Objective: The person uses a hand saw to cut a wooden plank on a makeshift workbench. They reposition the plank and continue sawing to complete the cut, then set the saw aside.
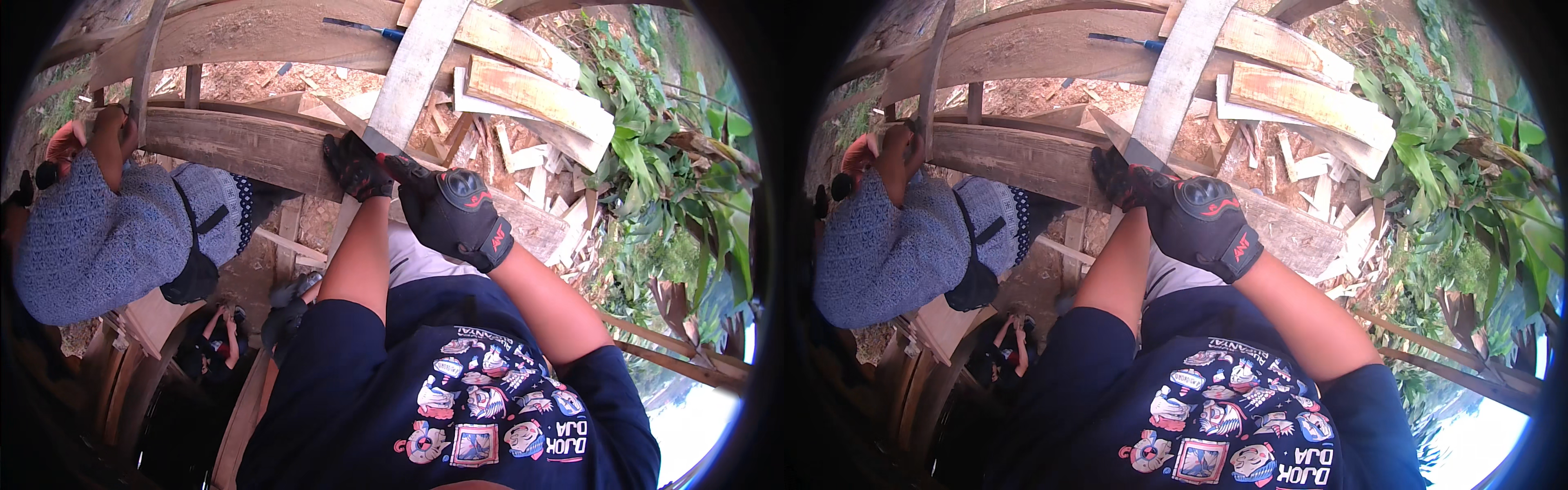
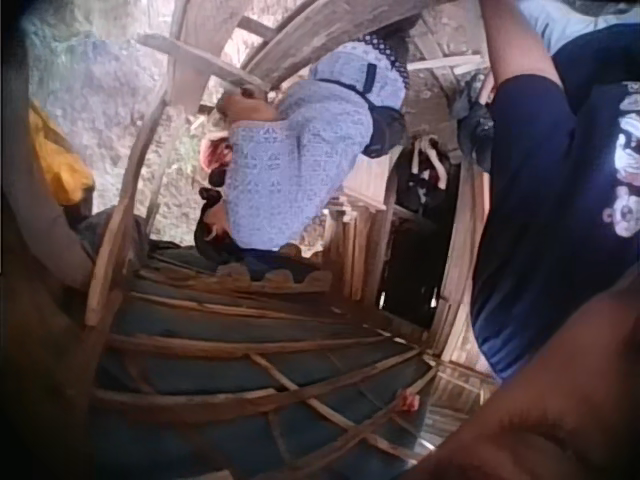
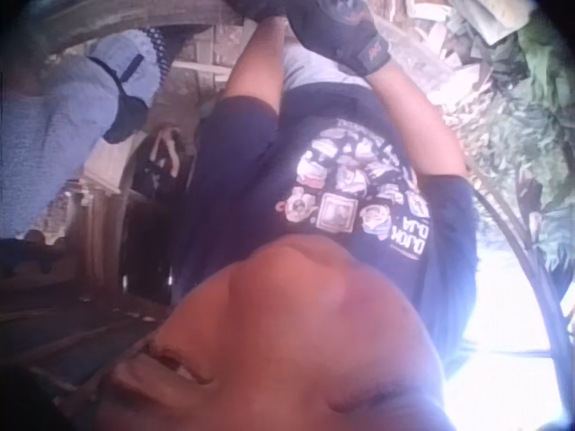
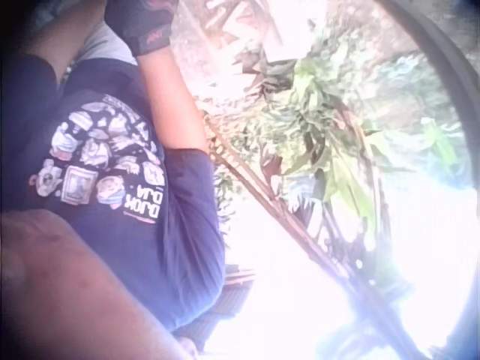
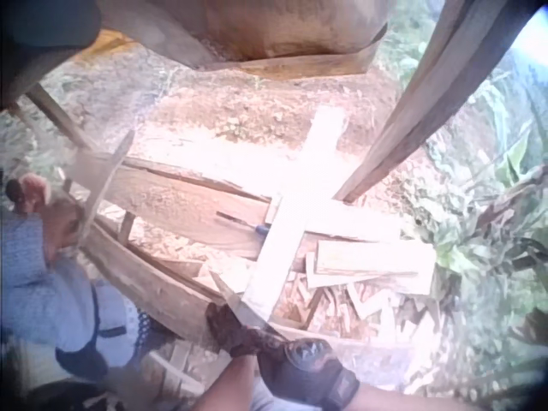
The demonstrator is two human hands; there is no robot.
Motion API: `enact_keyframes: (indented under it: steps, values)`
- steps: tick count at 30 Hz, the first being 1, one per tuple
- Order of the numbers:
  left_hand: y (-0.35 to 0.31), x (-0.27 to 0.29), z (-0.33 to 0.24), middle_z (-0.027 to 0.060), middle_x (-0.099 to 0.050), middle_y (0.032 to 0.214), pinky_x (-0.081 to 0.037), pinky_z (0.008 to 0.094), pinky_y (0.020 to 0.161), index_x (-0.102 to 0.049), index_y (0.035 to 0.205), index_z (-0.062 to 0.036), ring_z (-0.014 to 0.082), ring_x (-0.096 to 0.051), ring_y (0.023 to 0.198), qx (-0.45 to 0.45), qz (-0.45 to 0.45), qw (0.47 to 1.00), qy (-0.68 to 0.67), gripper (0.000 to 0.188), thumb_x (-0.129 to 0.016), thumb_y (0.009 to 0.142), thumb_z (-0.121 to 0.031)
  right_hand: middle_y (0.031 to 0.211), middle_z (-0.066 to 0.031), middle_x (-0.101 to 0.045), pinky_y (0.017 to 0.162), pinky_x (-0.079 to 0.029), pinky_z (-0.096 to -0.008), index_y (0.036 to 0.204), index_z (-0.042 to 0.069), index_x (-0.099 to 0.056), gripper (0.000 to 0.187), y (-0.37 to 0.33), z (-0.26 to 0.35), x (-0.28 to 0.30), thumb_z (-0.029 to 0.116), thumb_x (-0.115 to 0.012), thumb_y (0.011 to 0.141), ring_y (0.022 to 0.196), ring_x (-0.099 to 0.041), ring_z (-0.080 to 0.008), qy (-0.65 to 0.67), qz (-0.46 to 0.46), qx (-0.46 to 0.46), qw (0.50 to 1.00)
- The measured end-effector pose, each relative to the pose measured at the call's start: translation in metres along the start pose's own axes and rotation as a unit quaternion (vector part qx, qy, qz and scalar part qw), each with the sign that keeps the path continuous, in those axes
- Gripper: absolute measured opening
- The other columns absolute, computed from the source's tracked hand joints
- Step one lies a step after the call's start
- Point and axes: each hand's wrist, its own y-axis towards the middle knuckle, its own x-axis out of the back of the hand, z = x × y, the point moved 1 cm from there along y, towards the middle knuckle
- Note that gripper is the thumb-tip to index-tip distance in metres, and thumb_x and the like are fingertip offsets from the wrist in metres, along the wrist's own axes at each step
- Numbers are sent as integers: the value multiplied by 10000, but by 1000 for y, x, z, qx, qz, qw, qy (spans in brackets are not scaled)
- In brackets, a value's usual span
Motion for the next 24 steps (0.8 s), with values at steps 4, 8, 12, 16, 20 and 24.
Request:
enact_keyframes:
  steps: [4,8,12,16,20,24]
  values:
    - [6,7,-15,113,-716,1373,-237,533,1335,-750,1280,-136,367,-456,1523,63,-55,996,-8,435,-495,1087,-431,777,-184,-689,652,-538,-463,1529,201,-640,505,0,-16,22,227,-666,1025,707,-689,-370,10,131,-79,988]
    - [18,34,-28,75,-714,1418,-250,520,1329,-767,1265,-136,349,-442,1540,95,-11,995,-7,439,-422,1130,-371,885,-201,-748,692,-567,-463,1514,177,-657,503,-49,-6,48,199,-695,1012,751,-734,-368,-1,100,-45,994]
    - [15,28,-21,79,-717,1398,-281,518,1311,-761,1236,-136,346,-461,1526,115,-20,993,-33,399,-444,1110,-341,1161,-212,-796,866,-610,-437,1480,149,-685,469,-86,0,67,116,-683,1013,986,-799,-359,12,107,-107,988]
    - [11,31,-21,96,-734,1322,-330,525,1276,-742,1163,-135,365,-513,1476,116,-57,990,-54,322,-475,1077,-293,1312,-205,-768,995,-581,-416,1477,101,-684,446,-85,28,80,58,-650,1034,1172,-769,-329,20,141,-146,979]
    - [10,33,-24,96,-743,1294,-345,529,1257,-747,1139,-146,365,-532,1454,120,-90,987,-65,328,-468,1083,-309,1246,-224,-777,931,-602,-425,1470,123,-689,441,-47,33,59,99,-641,1033,1082,-787,-366,25,121,-120,985]
    - [8,31,-19,79,-755,1322,-305,558,1283,-797,1185,-87,348,-521,1470,111,-34,990,-76,431,-485,1114,-376,1220,-242,-768,907,-606,-442,1463,137,-690,430,9,33,9,145,-631,1037,1050,-778,-401,-49,122,-70,989]
